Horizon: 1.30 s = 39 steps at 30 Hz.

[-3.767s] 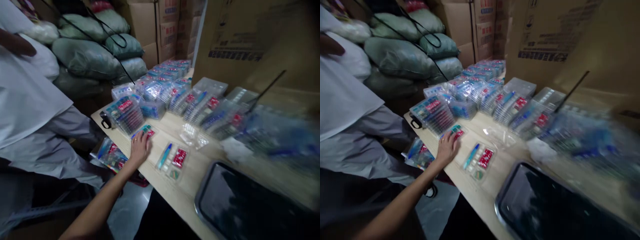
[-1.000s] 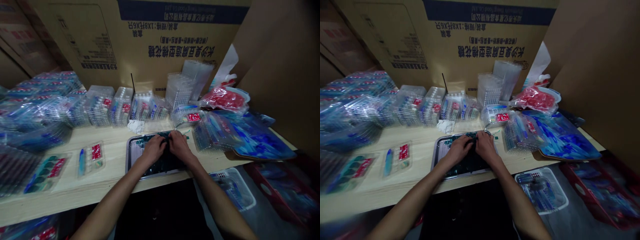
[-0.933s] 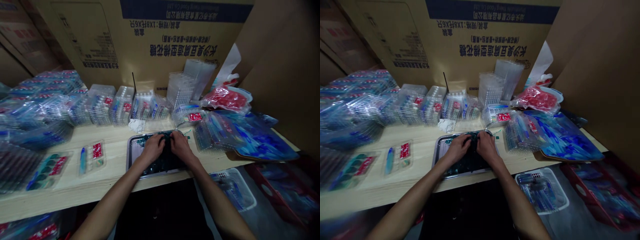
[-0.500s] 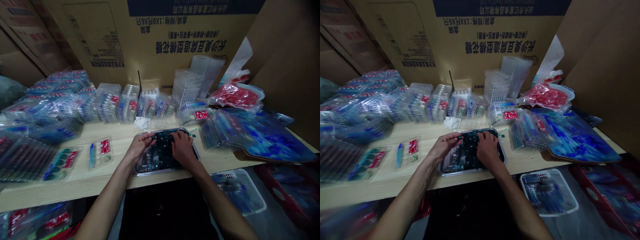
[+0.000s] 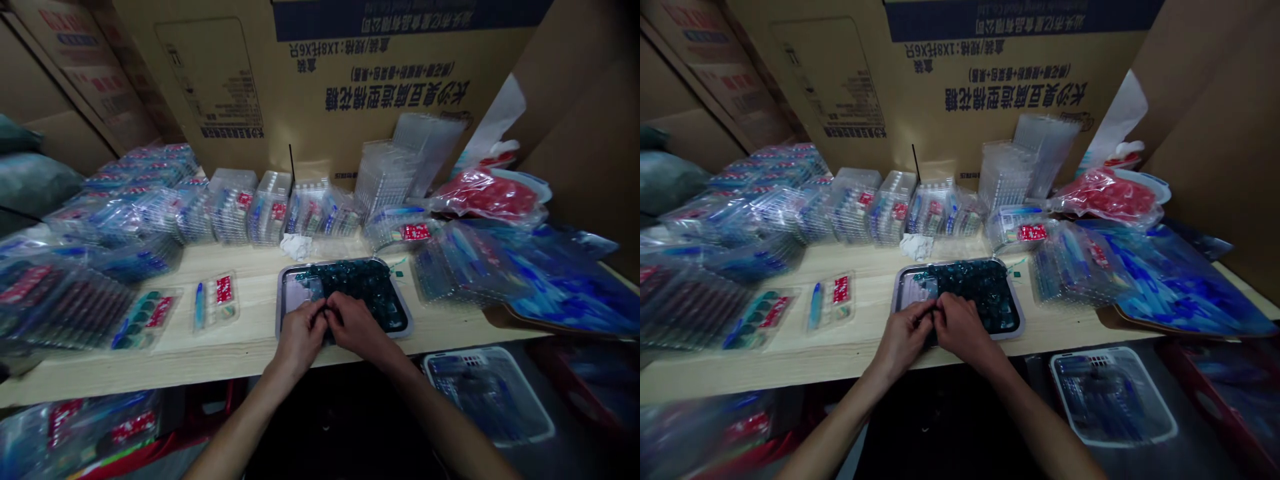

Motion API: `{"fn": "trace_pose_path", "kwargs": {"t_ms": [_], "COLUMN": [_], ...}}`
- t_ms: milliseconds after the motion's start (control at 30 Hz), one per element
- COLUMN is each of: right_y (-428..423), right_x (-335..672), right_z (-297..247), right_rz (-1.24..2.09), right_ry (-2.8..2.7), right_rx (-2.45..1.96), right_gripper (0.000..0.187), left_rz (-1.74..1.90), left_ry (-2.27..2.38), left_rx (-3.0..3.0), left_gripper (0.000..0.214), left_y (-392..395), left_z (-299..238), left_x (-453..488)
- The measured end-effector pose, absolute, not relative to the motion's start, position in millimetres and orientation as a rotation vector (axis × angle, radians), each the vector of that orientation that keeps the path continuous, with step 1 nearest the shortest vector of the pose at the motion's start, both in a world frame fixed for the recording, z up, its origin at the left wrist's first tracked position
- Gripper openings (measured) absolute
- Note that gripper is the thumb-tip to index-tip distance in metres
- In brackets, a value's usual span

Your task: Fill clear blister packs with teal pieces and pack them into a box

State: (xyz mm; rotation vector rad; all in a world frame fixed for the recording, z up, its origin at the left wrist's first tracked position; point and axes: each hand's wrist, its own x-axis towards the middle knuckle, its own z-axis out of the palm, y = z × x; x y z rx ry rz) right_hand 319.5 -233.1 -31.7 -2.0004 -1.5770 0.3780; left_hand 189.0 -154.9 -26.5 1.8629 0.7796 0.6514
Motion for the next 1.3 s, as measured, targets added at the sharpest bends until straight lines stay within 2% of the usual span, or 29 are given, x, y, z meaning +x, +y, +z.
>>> {"fn": "trace_pose_path", "kwargs": {"t_ms": [200, 300, 367, 500, 600, 667, 867, 1133, 1300], "right_y": [-232, -228, -228, -230, -230, -228, -225, -223, -218], "right_x": [314, 317, 318, 312, 305, 303, 303, 304, 325], "right_z": [-29, -26, -26, -29, -38, -43, -48, -43, -37], "right_rz": [0.485, 0.550, 0.475, 0.247, 0.222, 0.211, 0.219, 0.226, 0.001], "right_ry": [-1.563, -1.522, -1.532, -1.781, -1.903, -1.914, -1.909, -1.868, -1.643], "right_rx": [-1.958, -1.807, -1.790, -1.902, -1.952, -1.977, -1.967, -1.950, -2.351], "right_gripper": [0.014, 0.010, 0.012, 0.024, 0.029, 0.029, 0.028, 0.030, 0.034], "left_rz": [0.610, 0.565, 0.606, 0.821, 0.777, 0.697, 0.538, 0.543, 0.564], "left_ry": [0.845, 0.856, 0.880, 0.975, 0.948, 0.836, 0.536, 0.479, 0.435], "left_rx": [1.549, 1.297, 1.247, 1.540, 1.857, 2.049, 2.487, 2.563, 2.671], "left_gripper": [0.034, 0.045, 0.052, 0.041, 0.020, 0.014, 0.021, 0.022, 0.028], "left_y": [-158, -143, -126, -82, -59, -52, -46, -48, -54], "left_z": [-27, -20, -17, -23, -34, -40, -54, -65, -69], "left_x": [177, 170, 165, 165, 176, 184, 200, 197, 197]}}
